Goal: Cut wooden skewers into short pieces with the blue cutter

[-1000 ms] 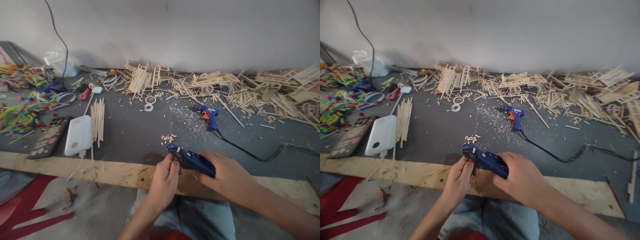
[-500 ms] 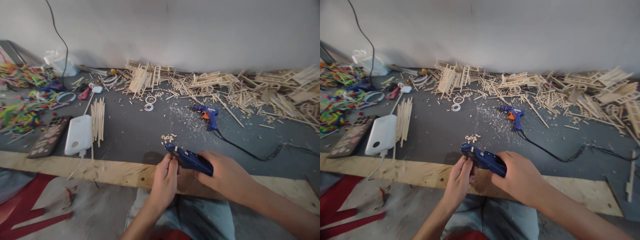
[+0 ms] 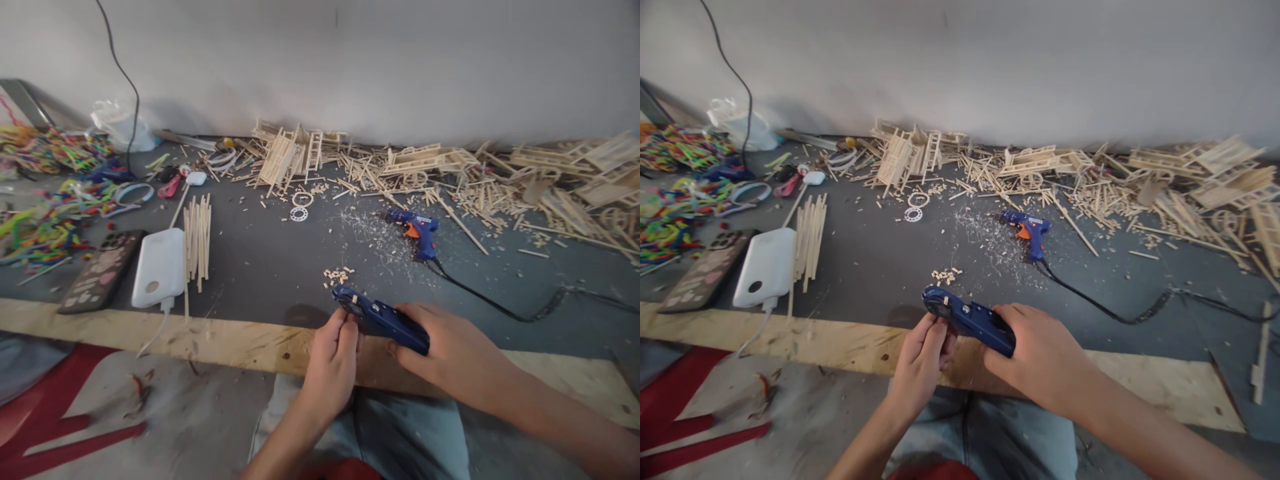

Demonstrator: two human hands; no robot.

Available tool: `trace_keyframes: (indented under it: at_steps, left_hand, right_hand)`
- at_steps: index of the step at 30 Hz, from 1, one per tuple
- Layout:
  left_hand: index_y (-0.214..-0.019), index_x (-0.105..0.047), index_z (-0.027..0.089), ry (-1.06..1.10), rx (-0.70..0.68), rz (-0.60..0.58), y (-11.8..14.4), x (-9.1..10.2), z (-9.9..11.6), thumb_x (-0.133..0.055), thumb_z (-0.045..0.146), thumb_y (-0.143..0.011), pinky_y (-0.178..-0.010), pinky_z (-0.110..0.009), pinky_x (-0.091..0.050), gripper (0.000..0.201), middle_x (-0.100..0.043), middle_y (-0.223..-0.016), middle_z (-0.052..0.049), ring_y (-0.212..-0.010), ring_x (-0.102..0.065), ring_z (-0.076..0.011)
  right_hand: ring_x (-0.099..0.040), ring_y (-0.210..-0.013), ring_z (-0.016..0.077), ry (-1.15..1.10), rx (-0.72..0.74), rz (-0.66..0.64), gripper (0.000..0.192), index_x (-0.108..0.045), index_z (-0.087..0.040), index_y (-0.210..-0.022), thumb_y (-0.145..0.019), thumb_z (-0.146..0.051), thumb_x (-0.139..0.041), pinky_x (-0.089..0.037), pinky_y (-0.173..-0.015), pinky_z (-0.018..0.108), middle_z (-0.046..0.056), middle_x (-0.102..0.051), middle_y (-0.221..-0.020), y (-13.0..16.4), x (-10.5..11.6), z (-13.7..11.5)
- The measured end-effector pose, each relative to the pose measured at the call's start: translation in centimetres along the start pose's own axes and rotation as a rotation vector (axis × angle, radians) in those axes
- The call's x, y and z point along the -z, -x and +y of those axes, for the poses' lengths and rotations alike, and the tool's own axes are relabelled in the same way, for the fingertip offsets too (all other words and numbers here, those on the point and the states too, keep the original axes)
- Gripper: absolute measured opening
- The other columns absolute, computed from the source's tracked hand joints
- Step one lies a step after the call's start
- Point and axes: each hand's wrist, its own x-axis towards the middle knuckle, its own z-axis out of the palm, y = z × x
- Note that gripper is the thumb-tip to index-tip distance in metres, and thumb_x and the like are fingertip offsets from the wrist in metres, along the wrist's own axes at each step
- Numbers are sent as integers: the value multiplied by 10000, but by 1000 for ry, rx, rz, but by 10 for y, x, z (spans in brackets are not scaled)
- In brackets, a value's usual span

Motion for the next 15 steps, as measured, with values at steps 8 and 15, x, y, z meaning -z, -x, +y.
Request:
trace_keyframes:
  at_steps: [8, 15]
  left_hand:
    - [-724, -473, 198, -93, -25, 88, 0, -2, -8, -397, 394, -908, -475, -223, -277, 280, -375, -587, 35, -507, -312, -100]
    - [-747, -456, 184, -15, 15, 108, -2, -5, -16, -384, 398, -924, -453, -197, -236, 286, -292, -581, 62, -499, -245, -77]
  right_hand:
    - [-650, -793, 235, 66, -36, -32, 199, -642, -232, -944, -772, -304, -573, -439, -673, 328, 45, -695, -882, -3, 2, -2]
    - [-645, -680, 227, 183, -97, -111, 139, -614, -225, -802, -796, -347, -549, -335, -575, 300, 38, -696, -758, -8, 0, -4]
